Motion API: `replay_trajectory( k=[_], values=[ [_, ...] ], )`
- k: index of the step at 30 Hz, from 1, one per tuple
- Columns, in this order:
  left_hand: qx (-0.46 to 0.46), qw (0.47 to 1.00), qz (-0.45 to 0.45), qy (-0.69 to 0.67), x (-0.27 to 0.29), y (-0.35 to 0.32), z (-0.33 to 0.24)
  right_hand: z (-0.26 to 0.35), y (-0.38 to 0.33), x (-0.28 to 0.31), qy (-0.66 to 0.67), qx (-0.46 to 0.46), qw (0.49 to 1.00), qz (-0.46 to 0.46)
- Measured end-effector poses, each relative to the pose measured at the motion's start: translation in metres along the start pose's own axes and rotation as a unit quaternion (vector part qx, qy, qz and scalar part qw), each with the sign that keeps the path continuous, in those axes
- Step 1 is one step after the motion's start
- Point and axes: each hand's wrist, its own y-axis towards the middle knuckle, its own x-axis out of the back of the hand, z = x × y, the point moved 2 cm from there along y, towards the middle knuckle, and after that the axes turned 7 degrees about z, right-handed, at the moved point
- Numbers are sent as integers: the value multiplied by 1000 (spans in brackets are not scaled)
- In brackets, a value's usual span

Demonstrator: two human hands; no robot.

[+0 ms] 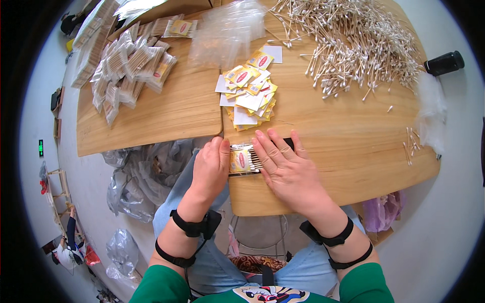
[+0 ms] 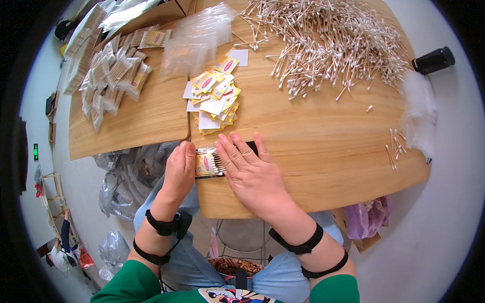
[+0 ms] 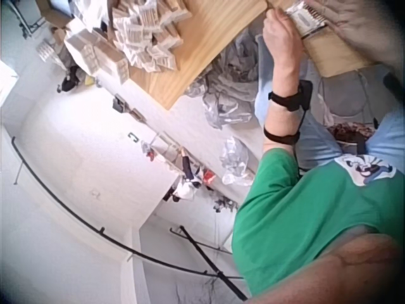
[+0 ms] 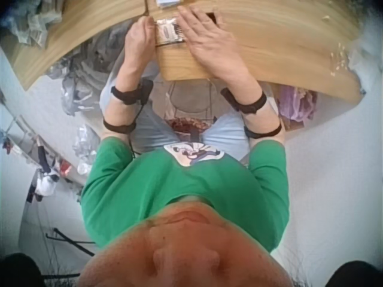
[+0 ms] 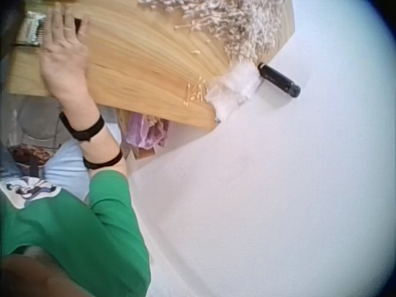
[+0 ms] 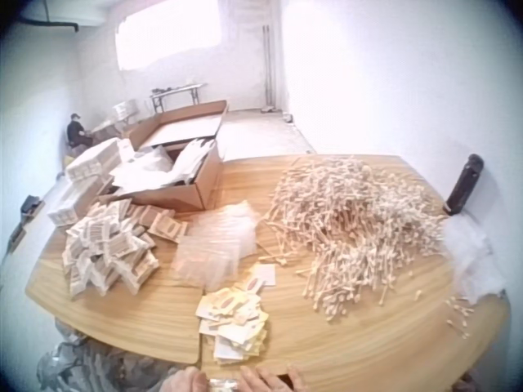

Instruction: Manually organizing, counting, and arranging wooden cotton swabs into rows to insert them into clear plastic card packaging.

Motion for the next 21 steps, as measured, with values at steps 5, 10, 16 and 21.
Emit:
replay_trajectory(
  k=[5, 10, 16, 21],
  values=[
    [13, 995, -2, -98, 3, -1, 10, -3, -2, 7, 32, -16, 999, 18],
    [123, 956, -26, -266, 14, 3, 16, -21, -13, 15, 31, -56, 997, 35],
    [148, 946, -90, -274, -6, 2, 21, -5, -7, 8, -2, -41, 997, 59],
    [151, 944, -105, -273, -3, 1, 19, 11, 1, 1, 2, -36, 998, 60]
  ],
)
